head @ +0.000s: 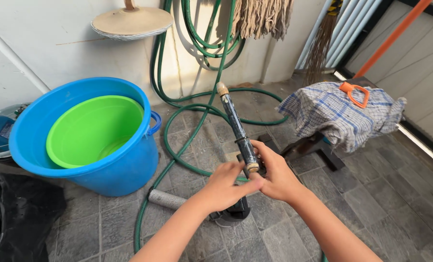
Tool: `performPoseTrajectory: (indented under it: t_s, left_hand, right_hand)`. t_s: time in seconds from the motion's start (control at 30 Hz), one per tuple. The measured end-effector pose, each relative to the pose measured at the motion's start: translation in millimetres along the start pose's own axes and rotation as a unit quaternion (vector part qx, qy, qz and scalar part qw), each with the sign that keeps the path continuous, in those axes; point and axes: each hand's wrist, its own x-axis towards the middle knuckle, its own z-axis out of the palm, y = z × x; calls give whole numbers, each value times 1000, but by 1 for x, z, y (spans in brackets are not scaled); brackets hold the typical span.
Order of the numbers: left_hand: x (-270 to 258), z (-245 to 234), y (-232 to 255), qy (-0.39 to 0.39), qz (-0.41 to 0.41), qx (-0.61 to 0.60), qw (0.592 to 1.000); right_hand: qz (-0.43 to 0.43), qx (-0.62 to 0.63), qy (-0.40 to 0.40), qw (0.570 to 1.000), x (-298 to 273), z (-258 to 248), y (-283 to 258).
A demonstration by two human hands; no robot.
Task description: The person disassembles a vacuum cleaner filter housing, rinses the components with a garden hose, and reassembles the unit. They handle the filter housing, a cylindrical filter, and a hose nozzle, using water to clean the parts before putting them back together.
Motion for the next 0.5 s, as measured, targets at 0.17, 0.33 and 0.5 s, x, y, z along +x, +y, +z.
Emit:
performPoseTrajectory:
  t_s: [0.17, 0.33, 0.5]
  left_hand:
    - [-34, 34, -38, -80, -72, 140, 984]
    - [-21, 60, -72, 32, -18, 67, 997]
    - [-2, 29, -96, 54, -107, 50, 992]
  right_hand:
    - [126, -46, 40, 990, -31, -11, 8]
    - [251, -111, -142, 951, -49, -18, 2]
    - [318, -190, -276, 887, -50, -15, -1]
